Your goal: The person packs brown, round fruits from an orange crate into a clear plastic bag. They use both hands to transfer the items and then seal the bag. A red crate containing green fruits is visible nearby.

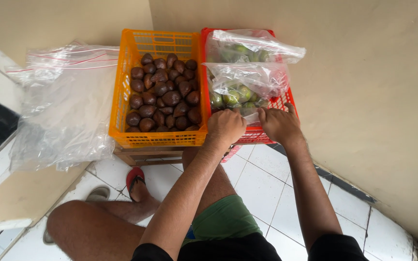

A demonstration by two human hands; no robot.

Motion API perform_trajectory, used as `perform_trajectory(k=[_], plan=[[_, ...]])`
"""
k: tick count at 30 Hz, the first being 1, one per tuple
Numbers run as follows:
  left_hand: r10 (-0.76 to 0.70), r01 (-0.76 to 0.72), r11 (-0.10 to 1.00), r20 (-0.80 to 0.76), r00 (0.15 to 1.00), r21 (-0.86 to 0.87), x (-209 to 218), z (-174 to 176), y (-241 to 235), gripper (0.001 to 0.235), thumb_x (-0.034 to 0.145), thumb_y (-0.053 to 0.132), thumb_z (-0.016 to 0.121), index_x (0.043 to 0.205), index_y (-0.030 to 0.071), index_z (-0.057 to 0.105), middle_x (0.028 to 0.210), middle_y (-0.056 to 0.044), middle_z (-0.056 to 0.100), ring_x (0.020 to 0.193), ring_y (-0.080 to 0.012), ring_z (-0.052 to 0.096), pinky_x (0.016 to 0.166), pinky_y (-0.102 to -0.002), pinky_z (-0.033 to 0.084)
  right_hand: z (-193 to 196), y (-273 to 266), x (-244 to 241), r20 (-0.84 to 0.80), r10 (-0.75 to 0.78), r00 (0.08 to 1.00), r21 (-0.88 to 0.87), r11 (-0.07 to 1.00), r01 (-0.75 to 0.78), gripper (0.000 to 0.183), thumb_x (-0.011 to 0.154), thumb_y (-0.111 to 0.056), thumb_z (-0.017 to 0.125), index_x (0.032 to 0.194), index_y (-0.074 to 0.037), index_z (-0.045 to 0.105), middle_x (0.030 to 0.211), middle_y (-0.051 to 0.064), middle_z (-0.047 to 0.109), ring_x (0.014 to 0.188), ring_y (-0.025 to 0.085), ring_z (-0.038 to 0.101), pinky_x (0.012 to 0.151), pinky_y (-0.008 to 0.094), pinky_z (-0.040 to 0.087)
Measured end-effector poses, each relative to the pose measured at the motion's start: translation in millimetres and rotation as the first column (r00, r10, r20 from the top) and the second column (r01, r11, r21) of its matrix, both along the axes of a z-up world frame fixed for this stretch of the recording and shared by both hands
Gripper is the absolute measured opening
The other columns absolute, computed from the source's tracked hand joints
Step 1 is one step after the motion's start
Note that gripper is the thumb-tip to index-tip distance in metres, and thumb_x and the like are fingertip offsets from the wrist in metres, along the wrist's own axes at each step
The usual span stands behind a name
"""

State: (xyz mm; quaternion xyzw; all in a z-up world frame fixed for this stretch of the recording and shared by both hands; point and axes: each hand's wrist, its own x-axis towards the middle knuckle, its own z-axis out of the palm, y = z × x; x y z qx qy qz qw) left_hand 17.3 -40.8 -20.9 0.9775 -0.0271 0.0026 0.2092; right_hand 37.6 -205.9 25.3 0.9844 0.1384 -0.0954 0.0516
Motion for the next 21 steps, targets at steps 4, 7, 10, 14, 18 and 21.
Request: perform_trajectory(k=[4,7,10,14,18,21], plan=[[0.01,-0.014,0.998,0.068,0.998,0.053,-15,12,-2,0.039,0.094,0.033,0.036,0.112,0.009,0.06,0.093,-0.015,0.073,0.086,-0.0387,0.076,0.078,-0.051,0.061,-28,-15,10,0.135,0.05,0.99,0.019,0.998,-0.053,0.06,0.111,-0.049,0.012,0.124,-0.026,0.066,0.132,0.009,0.068,0.128,0.028,0.064,0.12,0.047,0.029],[0.054,-0.065,0.998,0.334,0.941,0.021,-16,-9,-7,0.03,0.09,0.032,0.046,0.103,0.009,0.06,0.089,-0.013,0.066,0.083,-0.0374,0.073,0.065,-0.048,0.059,-26,-15,-4,0.357,0.058,0.932,0.111,0.988,-0.104,0.049,0.111,-0.046,0.026,0.145,-0.025,0.056,0.129,0.01,0.063,0.125,0.031,0.063,0.111,0.046,0.039],[0.058,-0.178,0.975,0.626,0.778,0.13,-16,-18,-2,0.027,0.084,0.035,0.058,0.098,0.012,0.062,0.088,-0.007,0.057,0.085,-0.0295,0.065,0.064,-0.042,0.056,-14,-10,-12,0.37,0.071,0.926,0.154,0.979,-0.136,0.049,0.112,-0.043,0.026,0.152,-0.027,0.051,0.129,0.011,0.063,0.128,0.032,0.06,0.112,0.046,0.041],[-0.069,0.021,0.997,0.66,0.748,0.08,-30,-19,12,0.022,0.086,0.033,0.056,0.098,0.014,0.058,0.087,-0.005,0.054,0.089,-0.0285,0.062,0.07,-0.042,0.05,-18,-15,-8,0.32,0.077,0.944,0.126,0.984,-0.123,0.051,0.114,-0.046,0.021,0.15,-0.029,0.051,0.129,0.009,0.065,0.129,0.029,0.061,0.113,0.046,0.042],[-0.237,0.405,0.855,0.451,0.861,-0.323,-74,39,62,0.017,0.104,0.022,0.049,0.114,0.011,0.058,0.114,-0.004,0.059,0.097,-0.0197,0.061,0.067,-0.036,0.052,-14,-14,-12,0.417,0.14,0.898,0.243,0.935,-0.259,0.054,0.113,-0.042,0.021,0.142,-0.024,0.063,0.129,0.004,0.068,0.118,0.033,0.065,0.095,0.051,0.049],[-0.081,0.225,0.941,0.478,0.875,-0.252,-94,56,123,0.017,0.104,0.025,0.053,0.109,0.016,0.066,0.111,0.0,0.068,0.109,-0.0171,0.063,0.082,-0.03,0.058,-12,-16,-10,0.366,0.141,0.92,0.226,0.945,-0.235,0.056,0.112,-0.043,0.021,0.144,-0.026,0.062,0.129,0.005,0.069,0.117,0.034,0.065,0.095,0.052,0.049]])
